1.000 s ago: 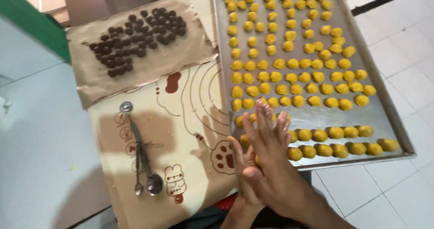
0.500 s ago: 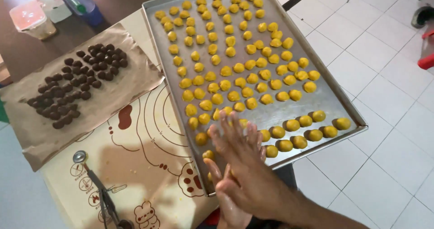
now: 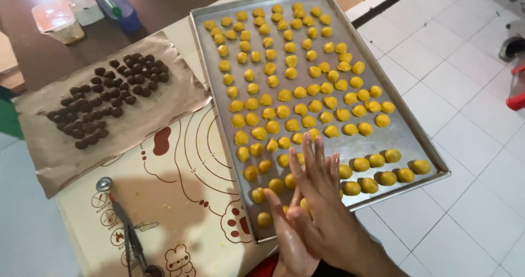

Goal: Filling and shaping dough balls with a dark filling on a baking sheet.

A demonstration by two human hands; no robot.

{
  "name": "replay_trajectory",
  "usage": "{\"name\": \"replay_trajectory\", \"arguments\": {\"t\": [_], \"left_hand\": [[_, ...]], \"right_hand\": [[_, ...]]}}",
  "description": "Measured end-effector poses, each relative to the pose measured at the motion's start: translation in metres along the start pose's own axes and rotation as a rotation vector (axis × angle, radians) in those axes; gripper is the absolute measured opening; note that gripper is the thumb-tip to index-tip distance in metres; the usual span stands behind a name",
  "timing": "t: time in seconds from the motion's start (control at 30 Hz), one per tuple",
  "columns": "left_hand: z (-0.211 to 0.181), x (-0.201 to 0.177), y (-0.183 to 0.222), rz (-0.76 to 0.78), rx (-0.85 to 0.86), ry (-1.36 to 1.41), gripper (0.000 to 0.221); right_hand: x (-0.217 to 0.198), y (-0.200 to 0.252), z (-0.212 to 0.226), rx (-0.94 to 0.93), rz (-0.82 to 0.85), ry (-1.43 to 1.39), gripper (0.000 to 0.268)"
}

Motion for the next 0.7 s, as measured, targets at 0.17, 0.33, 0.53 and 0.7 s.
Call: {"name": "replay_trajectory", "arguments": {"t": [0.17, 0.33, 0.53, 0.7], "left_hand": [[-0.046, 0.023, -0.016, 0.038, 0.068, -0.179, 0.09], [-0.058, 0.05, -0.002, 0.12, 0.105, -0.382, 0.09], [-0.023, 0.014, 0.014, 0.081, 0.078, -0.173, 0.09], [-0.094, 0.042, 0.005, 0.089, 0.185, -0.488, 0.094]], "right_hand": [[0.055, 0.044, -0.008, -0.158, 0.125, 0.121, 0.081], [0.061, 0.05, -0.039, -0.147, 0.132, 0.097, 0.105], [0.03, 0.0, 0.018, -0.062, 0.112, -0.09, 0.094], [0.09, 0.017, 0.032, -0.323, 0.241, -0.224, 0.096]]}}
Point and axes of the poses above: each hand's wrist, its own y-axis away from the middle knuckle, its own x-axis out of the palm, z = x × y, the point moved 5 cm from there along -y, towards the middle knuckle, and after that the axes turned 2 degrees about z, right-handed, at the moved point
